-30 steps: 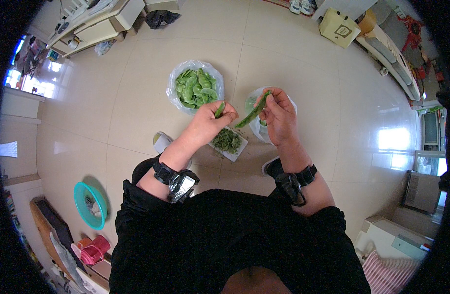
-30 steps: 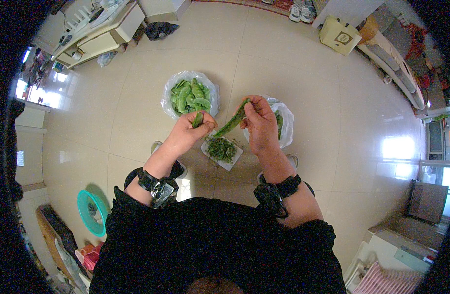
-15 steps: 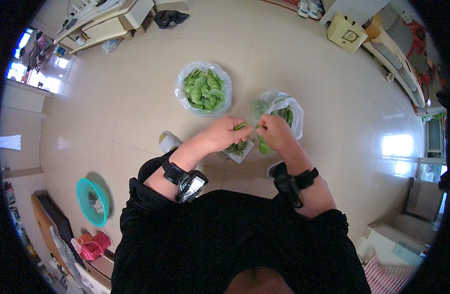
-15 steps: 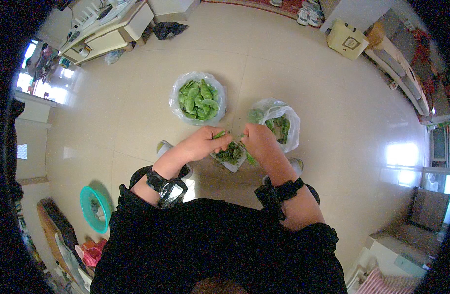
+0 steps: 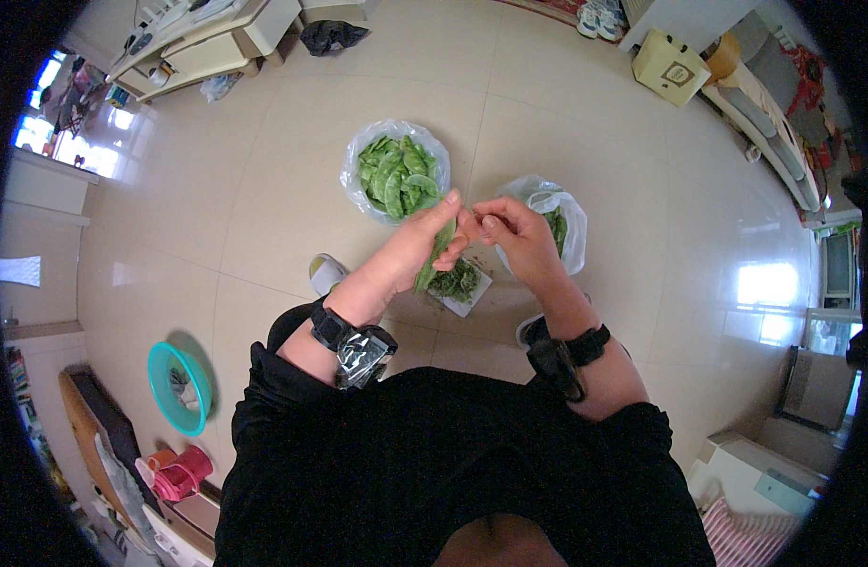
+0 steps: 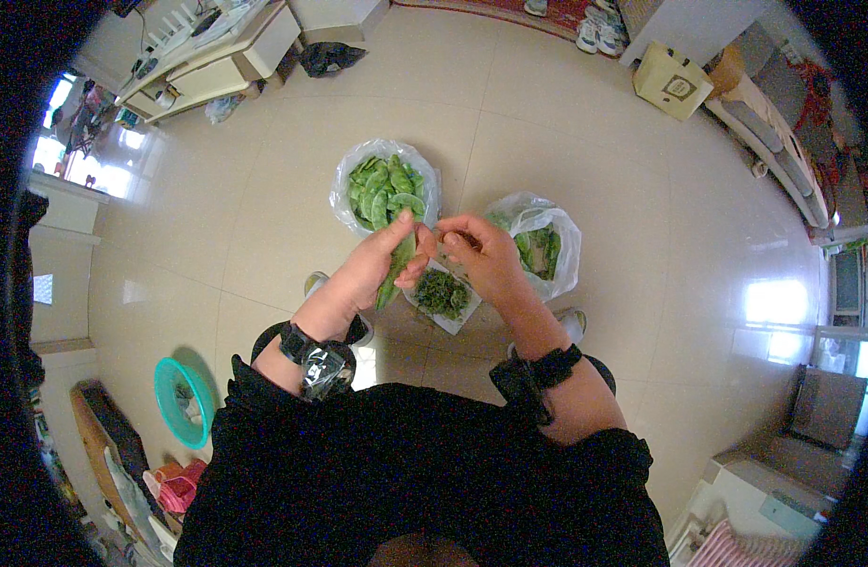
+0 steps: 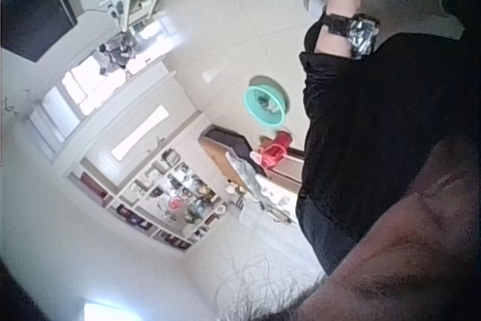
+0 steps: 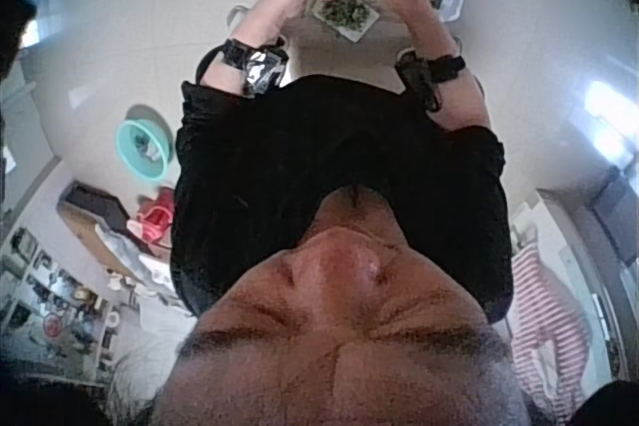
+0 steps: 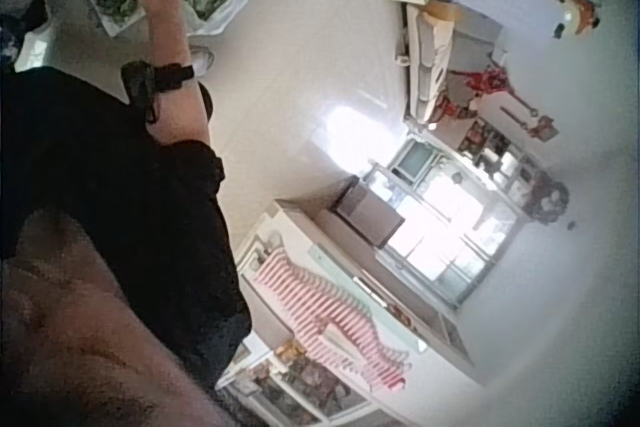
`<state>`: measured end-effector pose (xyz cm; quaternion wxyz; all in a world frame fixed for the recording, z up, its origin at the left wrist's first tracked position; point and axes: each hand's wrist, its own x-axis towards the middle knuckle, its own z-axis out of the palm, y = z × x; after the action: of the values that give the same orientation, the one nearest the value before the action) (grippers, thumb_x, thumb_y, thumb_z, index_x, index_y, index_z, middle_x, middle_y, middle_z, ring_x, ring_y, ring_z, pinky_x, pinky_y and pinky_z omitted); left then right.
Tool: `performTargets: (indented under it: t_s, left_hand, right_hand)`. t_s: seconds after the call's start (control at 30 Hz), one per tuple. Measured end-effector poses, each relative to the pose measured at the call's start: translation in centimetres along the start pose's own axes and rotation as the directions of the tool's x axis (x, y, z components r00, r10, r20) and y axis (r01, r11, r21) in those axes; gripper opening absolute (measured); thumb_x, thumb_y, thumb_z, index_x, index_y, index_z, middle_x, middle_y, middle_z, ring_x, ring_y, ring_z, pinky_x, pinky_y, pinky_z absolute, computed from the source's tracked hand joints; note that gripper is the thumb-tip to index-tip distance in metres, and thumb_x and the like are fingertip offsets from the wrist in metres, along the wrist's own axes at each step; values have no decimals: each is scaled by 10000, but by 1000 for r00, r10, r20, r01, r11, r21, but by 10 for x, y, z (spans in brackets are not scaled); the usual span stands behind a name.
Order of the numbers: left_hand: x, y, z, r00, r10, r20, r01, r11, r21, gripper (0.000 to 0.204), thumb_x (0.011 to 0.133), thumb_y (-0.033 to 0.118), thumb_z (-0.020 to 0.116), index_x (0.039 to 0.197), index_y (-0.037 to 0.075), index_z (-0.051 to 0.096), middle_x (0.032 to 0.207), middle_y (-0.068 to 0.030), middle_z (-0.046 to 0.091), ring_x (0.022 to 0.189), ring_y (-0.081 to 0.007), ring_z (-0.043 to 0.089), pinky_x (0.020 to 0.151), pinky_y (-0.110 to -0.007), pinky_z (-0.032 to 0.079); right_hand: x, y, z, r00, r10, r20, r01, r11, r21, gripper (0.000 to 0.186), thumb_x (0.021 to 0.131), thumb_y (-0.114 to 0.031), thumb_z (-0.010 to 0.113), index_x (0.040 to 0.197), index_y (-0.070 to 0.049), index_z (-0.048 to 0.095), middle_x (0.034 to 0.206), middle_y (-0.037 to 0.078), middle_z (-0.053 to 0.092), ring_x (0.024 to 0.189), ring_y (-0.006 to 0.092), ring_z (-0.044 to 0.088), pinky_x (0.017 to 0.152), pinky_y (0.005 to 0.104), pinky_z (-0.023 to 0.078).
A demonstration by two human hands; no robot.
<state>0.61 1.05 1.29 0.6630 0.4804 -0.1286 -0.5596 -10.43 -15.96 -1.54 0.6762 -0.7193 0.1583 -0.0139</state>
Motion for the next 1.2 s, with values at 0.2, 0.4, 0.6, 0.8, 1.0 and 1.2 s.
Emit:
performTargets:
  t_s: [0.2, 0.4, 0.6, 0.8, 1.0, 1.2]
  left_hand:
    - [-1, 3, 4, 993, -25, 117, 49, 977, -207, 710, 1007, 660, 254, 963, 34, 588, 672, -50, 516, 536, -123, 449, 447, -238, 322]
    - [2, -4, 11, 979, -64, 193, 110, 965, -239, 764, 984, 694, 262, 1148, 20, 581, 828, -86, 609, 624, -156, 559, 485, -251, 421]
    - [8, -9, 7, 973, -46, 228, 84, 984, -156, 778, 994, 673, 281, 1291, 5, 547, 1054, -121, 665, 936, -202, 674, 778, -294, 545]
    - [9, -10, 4, 978, -123, 170, 132, 991, -39, 727, 1034, 593, 273, 1305, -17, 563, 1136, -163, 672, 1030, -225, 671, 886, -340, 544]
    - [10, -8, -2, 980, -168, 109, 170, 985, -8, 649, 1072, 466, 266, 1326, -81, 509, 1211, -228, 641, 1046, -292, 686, 890, -352, 579]
    - [6, -11, -1, 994, -113, -6, 113, 985, 133, 377, 1035, 249, 521, 1239, -64, 575, 1104, -169, 684, 960, -246, 715, 804, -312, 595]
  right_hand:
    - [-6, -12, 8, 985, -173, -12, 173, 972, 158, 221, 974, -116, 594, 1169, -27, 646, 1030, 46, 669, 950, 108, 603, 844, 267, 492]
    - [-11, -12, 15, 991, -130, 38, 120, 972, 201, 184, 955, -68, 608, 1120, 11, 629, 990, 45, 657, 825, 106, 594, 771, 272, 502]
    - [-15, -6, 5, 990, -7, -140, 45, 962, 271, 139, 911, -89, 656, 999, 18, 641, 804, 26, 648, 679, 101, 581, 622, 261, 491]
    - [-5, 0, -3, 916, -4, -402, 76, 984, 164, 143, 897, -147, 681, 906, -6, 661, 742, 17, 637, 627, 92, 567, 576, 252, 475]
    - [-6, -4, -9, 889, 91, -449, 56, 951, 303, 145, 909, -155, 678, 905, -12, 661, 740, 14, 636, 621, 93, 573, 576, 250, 479]
    - [-6, -1, -13, 889, 75, -451, 65, 956, 287, 137, 919, -152, 673, 918, -16, 659, 735, 5, 625, 603, 84, 560, 560, 240, 469]
